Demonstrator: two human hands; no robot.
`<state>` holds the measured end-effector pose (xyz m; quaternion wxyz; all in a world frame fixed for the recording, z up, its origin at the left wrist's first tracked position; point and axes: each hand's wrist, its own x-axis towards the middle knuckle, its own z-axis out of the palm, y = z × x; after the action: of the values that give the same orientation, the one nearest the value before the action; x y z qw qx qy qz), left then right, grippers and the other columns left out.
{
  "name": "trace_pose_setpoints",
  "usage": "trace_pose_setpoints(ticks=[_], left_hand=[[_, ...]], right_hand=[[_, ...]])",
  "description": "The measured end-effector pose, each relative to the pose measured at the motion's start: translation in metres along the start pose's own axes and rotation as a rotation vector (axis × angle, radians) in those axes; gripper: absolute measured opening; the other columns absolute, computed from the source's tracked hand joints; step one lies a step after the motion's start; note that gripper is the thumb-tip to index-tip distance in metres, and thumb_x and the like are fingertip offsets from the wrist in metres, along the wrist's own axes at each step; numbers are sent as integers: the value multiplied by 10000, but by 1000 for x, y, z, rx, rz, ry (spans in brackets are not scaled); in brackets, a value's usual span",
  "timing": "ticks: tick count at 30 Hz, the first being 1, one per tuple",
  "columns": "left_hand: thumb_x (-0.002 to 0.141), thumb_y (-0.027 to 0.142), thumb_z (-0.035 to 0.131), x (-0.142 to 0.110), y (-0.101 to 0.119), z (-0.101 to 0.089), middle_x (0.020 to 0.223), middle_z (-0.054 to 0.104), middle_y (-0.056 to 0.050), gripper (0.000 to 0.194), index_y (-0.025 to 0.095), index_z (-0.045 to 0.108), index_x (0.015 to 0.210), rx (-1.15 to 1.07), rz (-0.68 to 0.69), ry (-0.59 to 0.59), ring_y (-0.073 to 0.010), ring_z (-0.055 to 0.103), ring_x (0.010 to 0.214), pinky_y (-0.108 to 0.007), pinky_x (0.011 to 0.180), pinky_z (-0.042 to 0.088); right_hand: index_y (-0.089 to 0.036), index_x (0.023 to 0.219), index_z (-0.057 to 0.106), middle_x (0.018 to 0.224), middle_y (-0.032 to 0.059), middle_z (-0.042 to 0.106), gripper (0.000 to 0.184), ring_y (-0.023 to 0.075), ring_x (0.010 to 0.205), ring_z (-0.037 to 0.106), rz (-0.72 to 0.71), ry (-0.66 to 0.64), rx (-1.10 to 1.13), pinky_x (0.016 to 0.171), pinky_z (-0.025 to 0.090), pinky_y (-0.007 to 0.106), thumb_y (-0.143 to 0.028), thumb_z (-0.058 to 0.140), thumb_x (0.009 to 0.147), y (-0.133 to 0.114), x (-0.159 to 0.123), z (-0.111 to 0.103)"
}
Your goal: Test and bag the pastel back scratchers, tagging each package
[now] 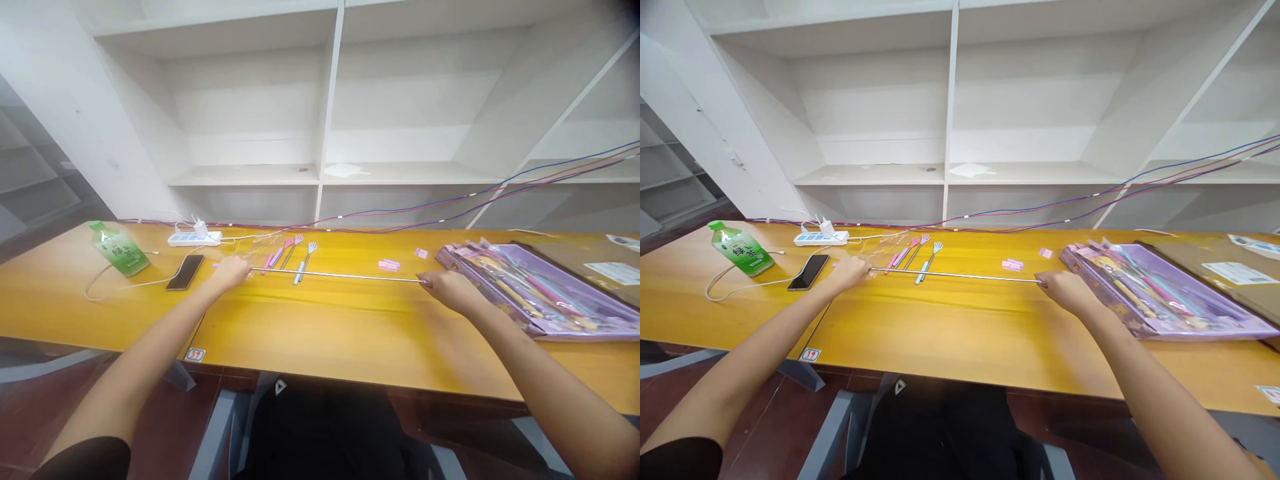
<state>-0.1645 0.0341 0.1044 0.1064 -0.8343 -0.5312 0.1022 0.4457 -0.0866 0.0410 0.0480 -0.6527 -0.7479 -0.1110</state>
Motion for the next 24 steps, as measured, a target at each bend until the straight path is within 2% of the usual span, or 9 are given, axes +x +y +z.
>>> trace_pose_setpoints(ticks=[4,10,13,16,18,19,21,22,24], left_hand=[[982,252,517,7,5,5,1028,777,-230,320,137,811,1031,11,14,-25,-363,750,1039,-420,897,557],[991,291,542,5,-1,4,1066,769,-240,312,137,805,1058,1,8,-58,-384,742,1063,-454,905,567],[999,242,543,7,10,-3,1070,759,-246,285,120,793,1064,-18,-20,-66,-376,740,1073,-460,919,568],[1031,228,542,22,54,-17,1059,743,-245,273,85,760,1112,-51,-21,-77,-341,737,1069,-455,937,572],[1027,306,623,39,100,-29,1167,722,-183,296,102,704,1225,-89,30,-88,-287,715,1095,-460,964,585],[1010,386,671,48,124,-34,1277,683,-126,380,138,656,1298,-110,62,-93,-247,689,1124,-466,973,597],[1006,389,678,62,165,-43,1351,646,-145,398,157,645,1327,-144,107,-92,-251,669,1161,-448,983,595],[1006,390,677,67,179,-45,1356,644,-141,395,164,644,1328,-156,125,-90,-250,667,1163,-452,983,596],[1009,391,673,71,193,-45,1355,645,-138,399,164,640,1336,-171,149,-86,-252,668,1163,-457,982,596]], right_hand=[[-205,686,517,683,55,635,286,173,614,557,18,-107,63,591,269,297,-219,446,962,-13,-1,-8],[-206,689,560,664,56,632,288,176,596,549,45,-169,66,593,261,303,-215,444,952,-21,-1,-14],[-191,732,646,718,93,701,306,202,661,624,153,-196,-12,601,294,292,-219,452,967,-35,12,-26],[-149,859,749,869,163,776,327,234,771,704,210,-197,-45,644,364,282,-196,451,986,-81,40,-41],[-144,929,779,951,171,793,321,233,854,729,144,-194,-19,695,406,273,-153,462,979,-132,65,-44],[-154,971,788,970,162,797,324,227,883,736,103,-193,-1,717,422,266,-140,465,980,-160,77,-43],[-157,1066,791,1010,169,796,324,227,914,744,44,-183,28,754,449,265,-141,476,991,-212,98,-36],[-160,1115,786,1034,173,794,338,230,935,747,25,-176,41,773,460,267,-138,470,999,-233,105,-32],[-168,1143,784,1039,176,792,346,241,969,753,-5,-172,62,804,478,273,-141,464,1014,-257,113,-26]])
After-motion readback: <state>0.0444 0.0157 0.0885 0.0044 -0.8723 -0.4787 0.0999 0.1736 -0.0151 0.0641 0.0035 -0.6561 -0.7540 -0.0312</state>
